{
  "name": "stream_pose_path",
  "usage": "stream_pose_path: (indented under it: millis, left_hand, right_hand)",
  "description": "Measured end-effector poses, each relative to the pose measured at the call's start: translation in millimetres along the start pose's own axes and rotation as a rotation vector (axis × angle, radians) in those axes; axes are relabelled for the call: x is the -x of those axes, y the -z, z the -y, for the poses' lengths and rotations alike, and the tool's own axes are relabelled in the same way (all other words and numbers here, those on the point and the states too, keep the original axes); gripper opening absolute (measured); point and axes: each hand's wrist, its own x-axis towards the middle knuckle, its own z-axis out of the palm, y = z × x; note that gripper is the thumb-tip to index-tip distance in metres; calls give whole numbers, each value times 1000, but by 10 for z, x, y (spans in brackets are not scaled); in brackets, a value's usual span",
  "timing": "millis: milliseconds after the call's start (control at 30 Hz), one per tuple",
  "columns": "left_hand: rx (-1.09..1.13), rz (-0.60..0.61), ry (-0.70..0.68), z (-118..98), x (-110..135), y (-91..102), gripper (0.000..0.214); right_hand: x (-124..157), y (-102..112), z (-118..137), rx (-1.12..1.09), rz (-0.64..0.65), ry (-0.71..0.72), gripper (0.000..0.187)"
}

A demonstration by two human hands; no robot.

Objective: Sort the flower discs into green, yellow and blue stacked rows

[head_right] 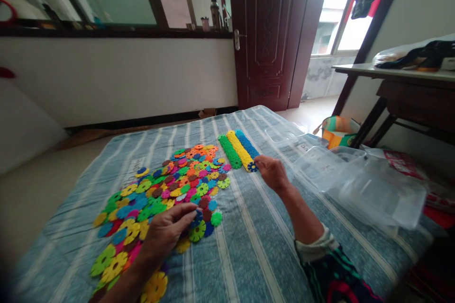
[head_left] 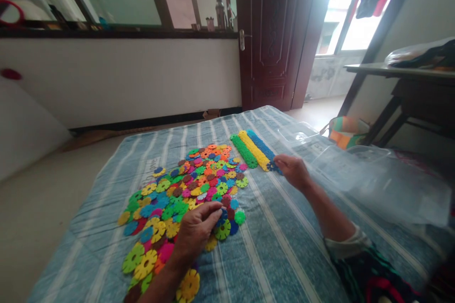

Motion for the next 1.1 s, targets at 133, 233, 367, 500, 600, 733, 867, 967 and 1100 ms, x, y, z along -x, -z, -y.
stream_pose_path:
  millis: [133, 233, 367, 500, 600, 733, 867, 967, 1100]
  left_hand:
    - [-38, -6, -23, 15, 0, 2, 30]
    - [-49, -3, -37, 43, 2, 1, 27]
    - [-46, 1, -55, 40, 7, -4, 22]
    - [-41, 3, -70, 3, 11, -8, 21]
    - [-49, 3, -76, -7, 12, -10, 22]
    - [-37, 11, -77, 18, 11, -13, 21]
    - [-22, 39, -85, 52, 23, -23, 21]
    - [-33, 55, -89, 55, 45, -34, 22]
    - [-36, 59, -93, 39, 63, -49, 22]
  right_hand:
    - [-60, 226, -213, 403, 42, -154, 26]
    - [-61, 247, -218, 520, 146, -157, 28]
    - [-68, 217, -212, 581, 249, -117, 31]
    - [-68, 159, -270, 583, 267, -86, 32]
    - [-59, 103, -329, 535, 212, -96, 29]
    - [-52, 81, -377, 457, 165, -117, 28]
    - [-38, 101, -378, 417, 211, -140, 34]
    - [-15, 103, -389, 429, 241, -131, 40]
    - [8, 120, -390, 458, 213, -98, 34]
